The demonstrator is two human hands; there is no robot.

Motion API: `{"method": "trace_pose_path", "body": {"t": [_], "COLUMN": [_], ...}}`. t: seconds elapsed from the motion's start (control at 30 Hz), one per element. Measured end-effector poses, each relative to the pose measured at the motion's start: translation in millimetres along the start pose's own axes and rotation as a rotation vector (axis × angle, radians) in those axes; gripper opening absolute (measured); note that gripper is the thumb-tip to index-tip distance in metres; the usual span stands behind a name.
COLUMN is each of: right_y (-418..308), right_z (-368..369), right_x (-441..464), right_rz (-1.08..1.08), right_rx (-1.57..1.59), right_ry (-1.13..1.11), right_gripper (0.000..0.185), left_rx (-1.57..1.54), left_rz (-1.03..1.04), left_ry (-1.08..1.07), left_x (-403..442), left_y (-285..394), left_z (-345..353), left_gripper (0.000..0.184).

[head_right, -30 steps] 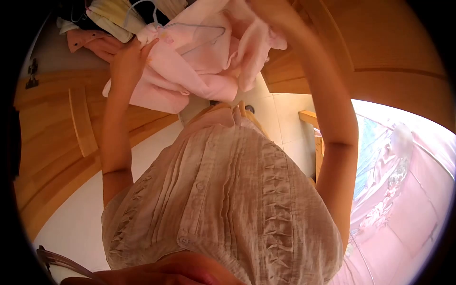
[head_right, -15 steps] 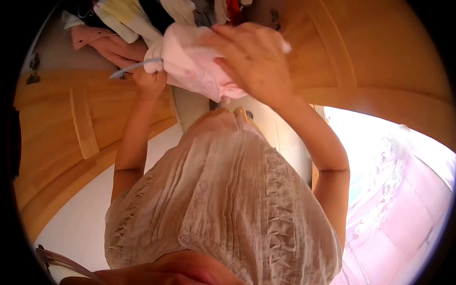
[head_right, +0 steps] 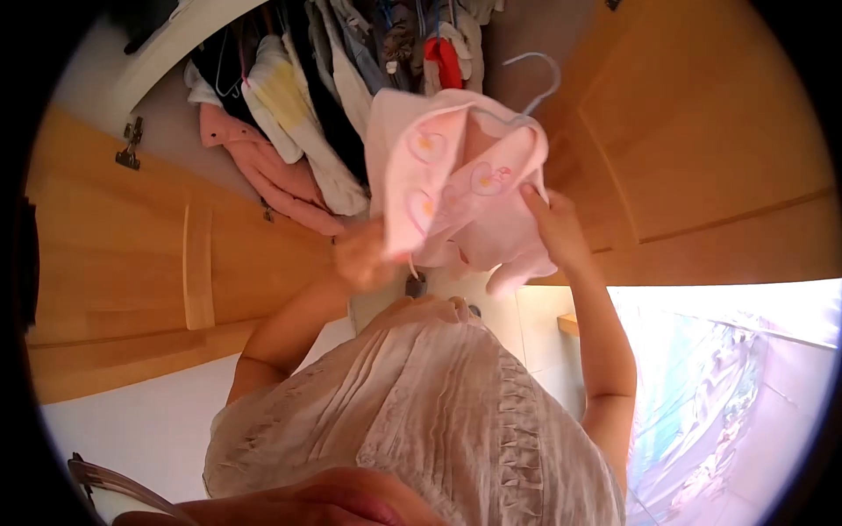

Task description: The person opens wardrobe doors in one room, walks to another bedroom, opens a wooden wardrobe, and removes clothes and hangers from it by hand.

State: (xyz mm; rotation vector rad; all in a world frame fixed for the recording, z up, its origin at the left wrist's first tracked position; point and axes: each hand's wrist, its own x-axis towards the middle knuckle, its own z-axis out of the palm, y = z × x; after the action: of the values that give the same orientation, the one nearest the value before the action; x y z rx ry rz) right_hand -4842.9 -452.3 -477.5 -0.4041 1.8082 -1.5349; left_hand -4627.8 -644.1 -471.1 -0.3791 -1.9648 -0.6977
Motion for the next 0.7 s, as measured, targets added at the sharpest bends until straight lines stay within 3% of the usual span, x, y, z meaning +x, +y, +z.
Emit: {"method": "trace_pose_path", "body": {"t": [0.03,0.1,0.13,0.2,0.27,0.33,0.43,0.53,0.6,0.67,0.7], "right_y": [-9,-30,-26,-18,-15,-14,-12,-22,-30,-35,-37], "right_z": [5,1,-6,-24,-17,-17,-19,-8,-1,11,21], "right_x": [-8,-40,-48,-63,-74,-84,-87,-76,-55,-30,-12], "right_rz": [-0.006,-0.077,-0.079,-0.243,-0.273,-0.225,-0.256,-0.358,-0.38,-0.394,-0.418], "right_rx": [0.003,0.287,0.291,-0.088,-0.084,0.111,0.281,0.281,0.255,0.233,0.197], "right_ry": [0.005,0.103,0.104,0.085,0.074,0.127,0.126,0.116,0.115,0.127,0.155], "right_gripper": [0.036,0.035,0.035,0.033,0.032,0.03,0.029,0.028,0.027,0.026,0.026], "left_rx": [-0.002,-0.024,-0.023,-0.021,-0.018,-0.007,0.143,0.29,0.437,0.561,0.656], "left_rz": [0.008,-0.365,-0.362,-0.461,-0.528,-0.592,-0.698,-0.55,-0.392,-0.1,-0.098], "left_ry": [-0.002,-0.606,-0.609,-0.722,-0.758,-0.781,-0.558,-0.417,-0.435,-0.474,-0.569], "left_x": [-17,-47,-58,-68,-58,-35,15,63,99,128,145], "left_y": [-6,-9,-16,-33,-47,-63,-93,-142,-185,-249,-275], "left_z": [1,14,18,22,8,7,8,20,37,60,70], "left_gripper": [0.011,0.021,0.021,0.022,0.021,0.021,0.023,0.023,0.023,0.028,0.03]}}
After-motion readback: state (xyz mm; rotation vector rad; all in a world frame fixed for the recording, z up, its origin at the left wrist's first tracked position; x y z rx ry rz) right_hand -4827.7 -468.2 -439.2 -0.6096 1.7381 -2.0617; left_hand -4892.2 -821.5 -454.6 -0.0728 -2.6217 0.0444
